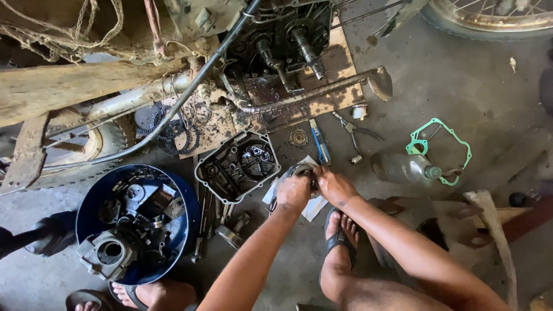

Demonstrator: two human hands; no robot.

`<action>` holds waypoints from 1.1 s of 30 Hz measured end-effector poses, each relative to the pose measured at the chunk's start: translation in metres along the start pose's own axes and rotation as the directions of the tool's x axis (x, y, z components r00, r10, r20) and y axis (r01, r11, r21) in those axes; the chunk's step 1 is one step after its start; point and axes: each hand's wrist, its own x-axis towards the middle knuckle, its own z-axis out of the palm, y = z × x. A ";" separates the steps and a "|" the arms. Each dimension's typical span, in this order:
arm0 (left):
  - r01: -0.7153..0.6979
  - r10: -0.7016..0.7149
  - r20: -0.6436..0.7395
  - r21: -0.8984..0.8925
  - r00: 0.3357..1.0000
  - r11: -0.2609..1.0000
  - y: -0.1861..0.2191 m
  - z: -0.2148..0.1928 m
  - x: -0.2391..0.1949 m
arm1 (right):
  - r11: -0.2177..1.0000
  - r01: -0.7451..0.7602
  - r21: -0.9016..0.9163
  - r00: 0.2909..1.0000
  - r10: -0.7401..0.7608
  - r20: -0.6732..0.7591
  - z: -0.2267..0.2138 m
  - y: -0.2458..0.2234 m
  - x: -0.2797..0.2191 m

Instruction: The person disassembles a motorcycle clutch assembly, removes clutch plates and springs, and places them into a blue basin. They then pour liquid from a plastic bottle into the basin and continue to remove small components from the engine casing.

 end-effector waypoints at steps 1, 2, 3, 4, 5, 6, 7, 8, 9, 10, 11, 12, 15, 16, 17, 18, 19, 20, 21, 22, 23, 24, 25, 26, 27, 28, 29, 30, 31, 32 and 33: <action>-0.002 0.002 0.000 0.000 1.000 1.000 0.000 -0.001 0.000 | 1.000 -0.001 0.000 1.000 0.001 -0.002 -0.002 -0.004 -0.002; -0.003 0.003 -0.012 -0.018 1.000 1.000 0.001 -0.002 0.000 | 0.998 -0.057 -0.035 0.998 0.057 0.005 -0.004 -0.008 -0.003; -0.004 0.003 -0.024 -0.037 1.000 0.999 0.001 -0.003 0.000 | 0.991 -0.111 -0.072 0.994 0.112 0.011 -0.006 -0.012 -0.005; -0.005 0.004 -0.024 -0.037 1.000 0.999 0.002 -0.005 -0.001 | 0.991 -0.112 -0.073 0.994 0.113 0.011 -0.005 -0.011 -0.006; -0.001 0.001 -0.010 -0.035 1.000 0.999 0.002 -0.008 -0.001 | 0.992 -0.098 -0.085 0.995 0.099 0.000 -0.004 -0.012 -0.005; 0.003 -0.002 0.004 -0.032 1.000 0.999 0.002 -0.010 -0.001 | 0.992 -0.085 -0.097 0.996 0.084 -0.011 -0.004 -0.012 -0.005; 0.004 -0.004 0.005 -0.033 1.000 0.999 0.001 -0.006 -0.001 | 0.992 -0.084 -0.097 0.996 0.084 -0.009 -0.005 -0.013 -0.007; 0.001 -0.001 0.003 -0.016 1.000 1.000 0.000 -0.002 0.000 | 0.993 0.000 -0.116 1.000 -0.002 -0.019 -0.005 -0.014 -0.009; -0.005 0.005 0.001 0.001 1.000 1.000 -0.001 0.003 0.001 | 0.987 0.081 -0.135 0.996 -0.086 -0.030 -0.007 -0.014 -0.011; -0.006 0.006 0.002 0.000 1.000 1.000 -0.001 0.004 0.000 | 0.988 0.080 -0.136 0.996 -0.084 -0.030 -0.010 -0.017 -0.014; -0.002 0.002 -0.009 -0.024 1.000 1.000 -0.002 0.004 0.001 | 0.992 0.056 -0.114 0.998 -0.057 -0.003 -0.014 -0.021 -0.014; 0.001 -0.002 -0.020 -0.048 1.000 0.999 -0.003 0.004 0.003 | 0.995 0.032 -0.092 0.999 -0.030 0.024 -0.019 -0.024 -0.014; 0.030 -0.030 -0.004 -0.027 1.000 0.999 -0.001 -0.004 -0.003 | 0.898 0.424 -0.120 0.866 -0.440 -0.237 -0.010 -0.013 -0.012; 0.030 -0.030 -0.003 -0.026 1.000 0.999 0.000 -0.008 -0.005 | 0.898 0.424 -0.119 0.866 -0.440 -0.237 -0.015 -0.023 -0.015; 0.044 -0.043 0.047 -0.027 0.998 0.999 0.001 -0.013 -0.005 | 0.932 0.359 -0.048 0.891 -0.357 -0.280 -0.021 -0.032 -0.016; 0.058 -0.055 0.096 -0.028 0.994 0.998 0.002 -0.018 -0.006 | 0.956 0.293 0.025 0.910 -0.270 -0.315 -0.027 -0.042 -0.017; 0.057 -0.055 0.098 -0.026 0.994 0.998 0.000 -0.015 -0.007 | 0.956 0.291 0.028 0.910 -0.268 -0.316 -0.024 -0.040 -0.013; 0.026 -0.024 0.067 -0.038 0.997 0.999 -0.001 -0.013 -0.007 | 0.982 0.183 0.053 0.949 -0.162 -0.270 -0.021 -0.037 -0.010; -0.011 0.013 0.039 -0.049 0.999 0.999 -0.001 -0.009 -0.008 | 0.995 0.065 0.075 0.974 -0.047 -0.222 -0.018 -0.033 -0.008; -0.017 0.019 0.045 -0.046 0.999 0.999 -0.002 -0.009 -0.009 | 0.995 0.057 0.079 0.974 -0.038 -0.224 -0.018 -0.030 -0.007; -0.020 0.018 -0.019 -0.127 1.000 0.992 -0.002 -0.008 -0.010 | 0.986 0.105 0.130 0.972 -0.074 -0.225 -0.017 -0.026 -0.006; -0.027 0.010 -0.083 -0.207 0.997 0.978 -0.003 -0.007 -0.012 | 0.972 0.152 0.181 0.967 -0.109 -0.229 -0.016 -0.022 -0.005; -0.028 0.011 -0.081 -0.208 0.997 0.978 -0.002 -0.008 -0.013 | 0.972 0.150 0.181 0.968 -0.106 -0.228 -0.018 -0.023 -0.006; -0.036 0.012 -0.102 -0.237 0.995 0.971 -0.002 -0.008 -0.013 | 0.956 0.251 0.151 0.937 -0.201 -0.285 -0.021 -0.025 -0.008; -0.043 0.010 -0.123 -0.265 0.992 0.963 -0.002 -0.009 -0.014 | 0.930 0.350 0.116 0.894 -0.294 -0.337 -0.022 -0.027 -0.008; -0.042 0.010 -0.121 -0.265 0.993 0.963 -0.002 -0.012 -0.015 | 0.930 0.349 0.118 0.895 -0.293 -0.336 -0.023 -0.029 -0.009; -0.055 0.018 -0.142 -0.262 0.990 0.963 0.000 -0.016 -0.016 | 0.925 0.364 0.110 0.886 -0.307 -0.349 -0.024 -0.030 -0.010; -0.069 0.026 -0.162 -0.260 0.986 0.963 0.001 -0.019 -0.017 | 0.920 0.379 0.102 0.876 -0.321 -0.361 -0.025 -0.032 -0.011; -0.070 0.028 -0.162 -0.260 0.986 0.963 0.001 -0.022 -0.017 | 0.920 0.378 0.101 0.876 -0.320 -0.362 -0.024 -0.031 -0.010; -0.060 0.029 -0.131 -0.235 0.991 0.970 0.002 -0.025 -0.017 | 0.936 0.338 0.101 0.897 -0.288 -0.336 -0.023 -0.030 -0.009; -0.049 0.029 -0.098 -0.209 0.995 0.977 0.002 -0.027 -0.018 | 0.949 0.298 0.102 0.916 -0.254 -0.309 -0.021 -0.030 -0.008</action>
